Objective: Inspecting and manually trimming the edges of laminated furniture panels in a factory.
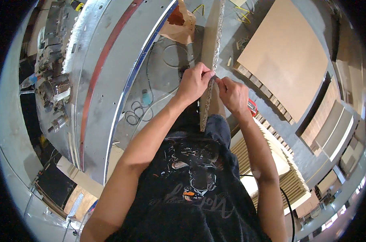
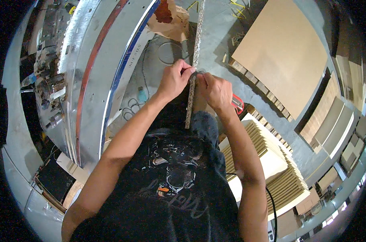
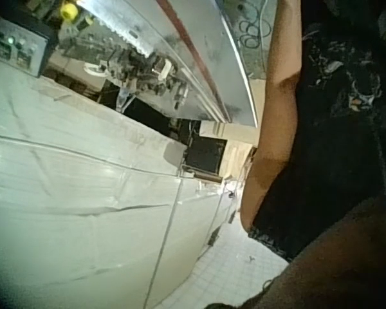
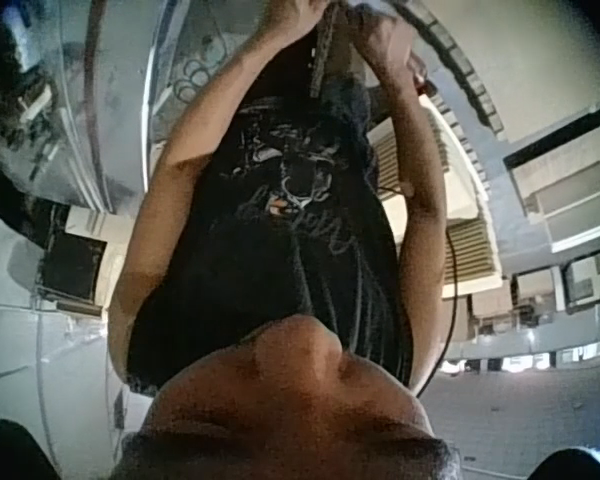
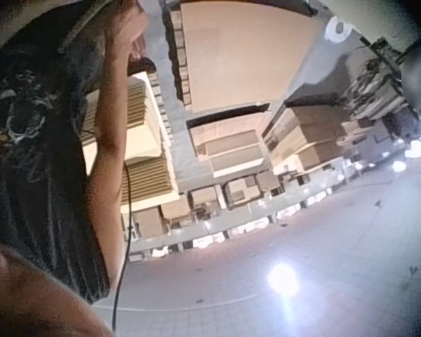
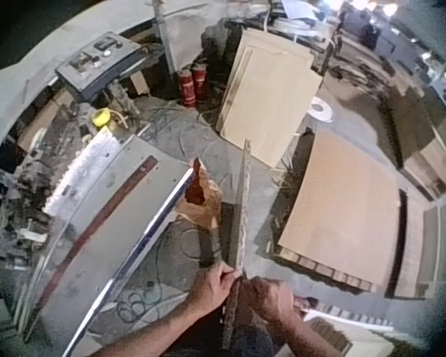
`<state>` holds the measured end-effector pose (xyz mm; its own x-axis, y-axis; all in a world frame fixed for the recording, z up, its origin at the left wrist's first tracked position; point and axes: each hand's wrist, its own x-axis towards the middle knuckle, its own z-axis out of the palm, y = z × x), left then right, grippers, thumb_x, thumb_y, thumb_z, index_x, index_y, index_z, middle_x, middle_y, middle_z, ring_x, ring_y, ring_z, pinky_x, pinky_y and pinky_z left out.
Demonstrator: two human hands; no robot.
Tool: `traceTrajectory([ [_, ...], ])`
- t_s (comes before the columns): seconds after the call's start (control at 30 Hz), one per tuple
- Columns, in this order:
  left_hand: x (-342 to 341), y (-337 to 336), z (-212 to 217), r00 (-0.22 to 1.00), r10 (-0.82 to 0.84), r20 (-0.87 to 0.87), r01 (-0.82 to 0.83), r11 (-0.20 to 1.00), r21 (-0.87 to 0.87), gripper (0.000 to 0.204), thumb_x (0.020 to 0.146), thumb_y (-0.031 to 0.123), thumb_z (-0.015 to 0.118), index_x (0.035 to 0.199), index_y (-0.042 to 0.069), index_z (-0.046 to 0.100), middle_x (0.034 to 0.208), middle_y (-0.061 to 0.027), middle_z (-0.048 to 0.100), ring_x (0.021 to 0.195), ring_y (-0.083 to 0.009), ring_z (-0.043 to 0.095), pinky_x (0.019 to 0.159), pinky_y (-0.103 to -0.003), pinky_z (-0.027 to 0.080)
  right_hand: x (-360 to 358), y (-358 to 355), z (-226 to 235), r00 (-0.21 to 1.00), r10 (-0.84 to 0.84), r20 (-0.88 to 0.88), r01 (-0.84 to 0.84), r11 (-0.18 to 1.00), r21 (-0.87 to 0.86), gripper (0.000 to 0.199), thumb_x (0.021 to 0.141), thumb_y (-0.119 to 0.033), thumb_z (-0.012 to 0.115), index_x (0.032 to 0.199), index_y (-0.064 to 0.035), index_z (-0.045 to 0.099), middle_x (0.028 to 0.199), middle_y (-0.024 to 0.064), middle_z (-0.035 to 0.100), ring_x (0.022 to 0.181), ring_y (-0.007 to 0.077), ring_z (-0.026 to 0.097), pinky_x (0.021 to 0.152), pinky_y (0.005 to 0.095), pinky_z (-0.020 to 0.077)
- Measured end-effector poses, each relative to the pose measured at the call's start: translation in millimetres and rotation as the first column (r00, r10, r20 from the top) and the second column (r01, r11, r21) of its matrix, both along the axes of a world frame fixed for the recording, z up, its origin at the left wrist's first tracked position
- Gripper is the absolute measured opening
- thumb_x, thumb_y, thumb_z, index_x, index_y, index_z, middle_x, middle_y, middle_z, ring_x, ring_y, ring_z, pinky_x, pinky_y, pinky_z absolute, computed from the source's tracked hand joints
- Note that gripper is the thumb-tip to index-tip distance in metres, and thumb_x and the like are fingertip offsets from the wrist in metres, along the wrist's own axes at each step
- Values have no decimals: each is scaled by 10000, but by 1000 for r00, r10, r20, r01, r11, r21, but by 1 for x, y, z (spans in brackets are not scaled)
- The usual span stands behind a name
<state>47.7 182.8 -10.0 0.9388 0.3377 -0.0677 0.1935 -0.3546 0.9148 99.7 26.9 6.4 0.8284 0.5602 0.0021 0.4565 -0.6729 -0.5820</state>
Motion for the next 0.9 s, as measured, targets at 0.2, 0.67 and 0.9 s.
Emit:
traceTrajectory([
  [0.2, -18, -4, -4, 999, 18, -41, -18, 1000, 17, 219, 877, 160, 679, 823, -7, 547, 723, -201, 636, 672, -393, 632, 562, -422, 478, -12, -3, 2, 999, 31, -27, -31, 999, -25, 277, 859, -251, 679, 696, -45, 592, 606, 166, 580, 546, 380, 564, 494, 436, 435],
  [0.67, -64, -22, 0, 999, -21, -39, 21, 1000, -3, 188, 875, 121, 686, 834, -10, 557, 691, -176, 633, 563, -313, 608, 513, -372, 437, -60, -25, 1, 997, 61, -56, -65, 995, -77, 258, 872, -233, 655, 716, -43, 578, 620, 157, 596, 554, 364, 596, 493, 445, 456],
  [0.9, -89, -28, -1, 990, -77, -122, 72, 996, -43, 220, 870, 125, 689, 808, -7, 524, 713, -175, 645, 632, -351, 640, 535, -391, 469, -88, -38, -2, 996, 75, -51, -78, 994, -70, 262, 892, -249, 640, 718, -81, 539, 583, 127, 564, 531, 354, 577, 465, 453, 437],
])
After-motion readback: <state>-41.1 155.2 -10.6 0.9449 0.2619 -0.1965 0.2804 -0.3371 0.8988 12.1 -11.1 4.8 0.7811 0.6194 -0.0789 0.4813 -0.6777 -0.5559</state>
